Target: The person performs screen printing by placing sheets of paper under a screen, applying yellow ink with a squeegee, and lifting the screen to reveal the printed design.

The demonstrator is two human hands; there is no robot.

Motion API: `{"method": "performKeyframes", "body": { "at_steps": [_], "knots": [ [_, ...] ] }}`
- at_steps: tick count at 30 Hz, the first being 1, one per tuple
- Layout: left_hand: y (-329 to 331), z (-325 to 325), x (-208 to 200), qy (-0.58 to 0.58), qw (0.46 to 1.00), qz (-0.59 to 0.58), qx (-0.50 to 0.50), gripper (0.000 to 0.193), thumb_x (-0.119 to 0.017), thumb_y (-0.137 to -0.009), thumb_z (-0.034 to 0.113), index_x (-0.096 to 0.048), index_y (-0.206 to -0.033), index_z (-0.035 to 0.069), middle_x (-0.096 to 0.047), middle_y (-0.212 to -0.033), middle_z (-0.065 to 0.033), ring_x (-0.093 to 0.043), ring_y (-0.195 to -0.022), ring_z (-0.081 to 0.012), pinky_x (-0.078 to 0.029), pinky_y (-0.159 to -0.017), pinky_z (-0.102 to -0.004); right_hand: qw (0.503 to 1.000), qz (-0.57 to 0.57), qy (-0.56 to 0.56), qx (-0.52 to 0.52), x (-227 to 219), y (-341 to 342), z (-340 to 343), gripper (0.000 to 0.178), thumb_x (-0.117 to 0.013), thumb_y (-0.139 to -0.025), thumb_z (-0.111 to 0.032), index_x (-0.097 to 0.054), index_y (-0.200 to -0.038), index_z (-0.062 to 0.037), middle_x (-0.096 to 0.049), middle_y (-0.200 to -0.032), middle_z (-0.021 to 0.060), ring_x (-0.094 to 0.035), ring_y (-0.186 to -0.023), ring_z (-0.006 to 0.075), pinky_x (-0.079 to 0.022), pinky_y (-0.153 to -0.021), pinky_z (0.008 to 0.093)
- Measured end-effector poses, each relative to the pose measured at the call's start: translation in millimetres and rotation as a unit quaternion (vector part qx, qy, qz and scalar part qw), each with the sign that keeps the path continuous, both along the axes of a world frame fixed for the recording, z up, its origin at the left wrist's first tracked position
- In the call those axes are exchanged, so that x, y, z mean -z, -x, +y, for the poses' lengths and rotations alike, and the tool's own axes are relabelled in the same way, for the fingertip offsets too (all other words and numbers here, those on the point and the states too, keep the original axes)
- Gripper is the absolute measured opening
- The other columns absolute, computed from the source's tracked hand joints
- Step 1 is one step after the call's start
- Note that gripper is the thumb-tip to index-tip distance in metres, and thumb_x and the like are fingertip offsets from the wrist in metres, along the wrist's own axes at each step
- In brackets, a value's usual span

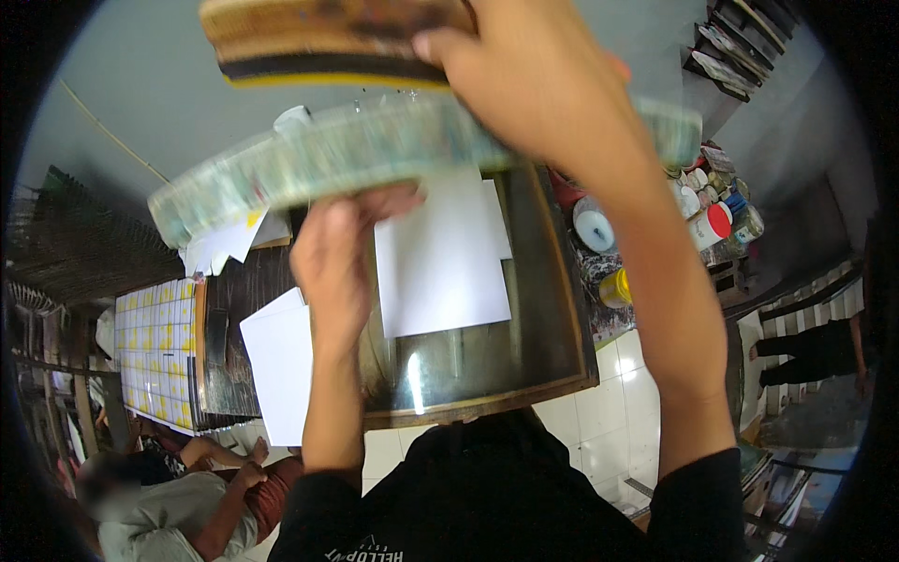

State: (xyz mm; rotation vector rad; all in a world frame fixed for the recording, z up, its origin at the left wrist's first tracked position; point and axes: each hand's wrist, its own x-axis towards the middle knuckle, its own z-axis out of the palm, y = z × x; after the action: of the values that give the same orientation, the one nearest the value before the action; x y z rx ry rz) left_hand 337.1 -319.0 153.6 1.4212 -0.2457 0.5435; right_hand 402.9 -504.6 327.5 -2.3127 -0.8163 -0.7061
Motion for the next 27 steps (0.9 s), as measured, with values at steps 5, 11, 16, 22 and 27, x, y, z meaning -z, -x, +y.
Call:
{"method": "performKeyframes", "body": {
  "at_steps": [5,11,16,22,27],
  "knots": [
    [135,2,38,0.136,0.946,0.28,0.085,0.039,-0.06,-0.103,0.029,-0.068,-0.095,-0.008,-0.073,-0.093,-0.0309,-0.075,-0.085,-0.0347,-0.059,-0.083,-0.0477,0.997,-0.081,-0.004,-0.022,80,15,-7,0.043,-0.084,-0.081,-0.027,-0.064,-0.108,-0.0006,-0.07,-0.095,0.0225,-0.071,-0.091,0.0365,-0.054,-0.081,0.0435],
    [184,-15,136,0.391,0.813,0.416,0.117,0.026,-0.058,-0.1,0.016,-0.063,-0.112,-0.007,-0.063,-0.129,-0.0329,-0.069,-0.114,-0.0356,-0.058,-0.098,-0.0451,0.916,0.362,0.133,-0.108,186,38,-9,0.059,-0.087,-0.075,-0.032,-0.059,-0.117,-0.0008,-0.068,-0.109,0.0235,-0.063,-0.109,0.0428,-0.044,-0.096,0.0528],
    [184,-7,167,0.449,0.757,0.457,0.126,0.032,-0.053,-0.094,0.011,-0.059,-0.117,-0.011,-0.061,-0.134,-0.0318,-0.065,-0.122,-0.0374,-0.054,-0.105,-0.0456,0.902,0.313,0.277,-0.107,256,58,-1,0.055,-0.087,-0.075,-0.035,-0.059,-0.108,-0.0014,-0.068,-0.105,0.0222,-0.065,-0.104,0.0414,-0.047,-0.092,0.0514],
    [181,-6,170,0.444,0.751,0.476,0.109,0.041,-0.049,-0.092,0.011,-0.055,-0.122,-0.017,-0.065,-0.129,-0.0286,-0.069,-0.111,-0.0356,-0.056,-0.099,-0.0447,0.934,0.217,0.255,-0.126,270,82,-5,0.05,-0.083,-0.077,-0.031,-0.058,-0.108,-0.0028,-0.062,-0.098,0.0176,-0.06,-0.097,0.0367,-0.043,-0.086,0.0479],
    [183,-8,171,0.45,0.736,0.497,0.093,0.038,-0.043,-0.094,0.013,-0.061,-0.114,-0.013,-0.07,-0.117,-0.0261,-0.071,-0.094,-0.0286,-0.057,-0.088,-0.0391,0.957,0.116,0.248,-0.09,277,70,-2,0.042,-0.079,-0.076,-0.026,-0.059,-0.106,-0.004,-0.059,-0.094,0.0149,-0.057,-0.09,0.0322,-0.042,-0.08,0.0447]
  ]
}}
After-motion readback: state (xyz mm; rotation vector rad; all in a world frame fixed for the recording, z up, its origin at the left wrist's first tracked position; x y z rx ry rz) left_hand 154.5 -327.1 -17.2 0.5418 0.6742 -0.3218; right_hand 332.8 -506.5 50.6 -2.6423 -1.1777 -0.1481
